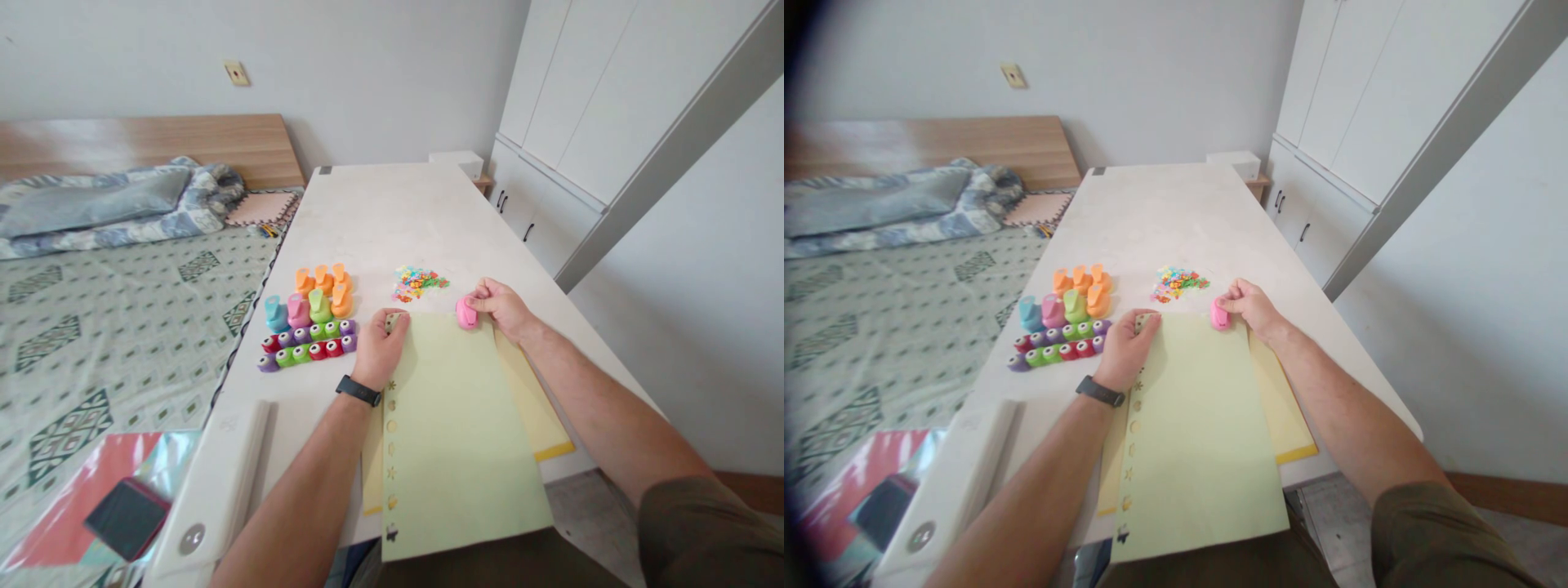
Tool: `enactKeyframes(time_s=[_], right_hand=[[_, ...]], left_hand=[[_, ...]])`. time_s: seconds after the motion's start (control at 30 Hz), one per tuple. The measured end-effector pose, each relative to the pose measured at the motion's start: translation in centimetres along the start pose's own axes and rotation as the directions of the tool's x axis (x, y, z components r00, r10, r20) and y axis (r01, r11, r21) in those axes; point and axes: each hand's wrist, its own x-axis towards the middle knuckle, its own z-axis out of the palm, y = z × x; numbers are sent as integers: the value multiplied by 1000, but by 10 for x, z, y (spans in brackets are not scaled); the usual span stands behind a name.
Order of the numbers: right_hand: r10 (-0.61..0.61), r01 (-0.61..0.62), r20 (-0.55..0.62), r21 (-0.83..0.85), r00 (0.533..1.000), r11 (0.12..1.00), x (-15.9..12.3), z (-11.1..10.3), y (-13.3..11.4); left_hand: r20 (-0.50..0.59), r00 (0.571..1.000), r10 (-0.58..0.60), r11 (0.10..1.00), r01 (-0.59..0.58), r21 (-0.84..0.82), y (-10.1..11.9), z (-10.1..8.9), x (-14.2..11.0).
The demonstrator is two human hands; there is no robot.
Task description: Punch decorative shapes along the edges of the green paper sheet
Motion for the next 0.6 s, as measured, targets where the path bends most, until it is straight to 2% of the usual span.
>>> enactKeyframes(time_s=[0.43, 0.53, 0.6], right_hand=[[8, -7, -43, 23, 999, 1000, 2, 1, 2], [2, -1, -34, 39, 999, 999, 2, 0, 3], [-9, 11, -26, 42, 1000, 999, 3, -1, 3]], left_hand=[[10, 1000, 18, 999, -19, 40, 4, -2, -2], [-27, 997, 69, 990, -65, 124, 8, -3, -3], [-65, 986, 151, 969, -135, 205, 14, -4, -5]])
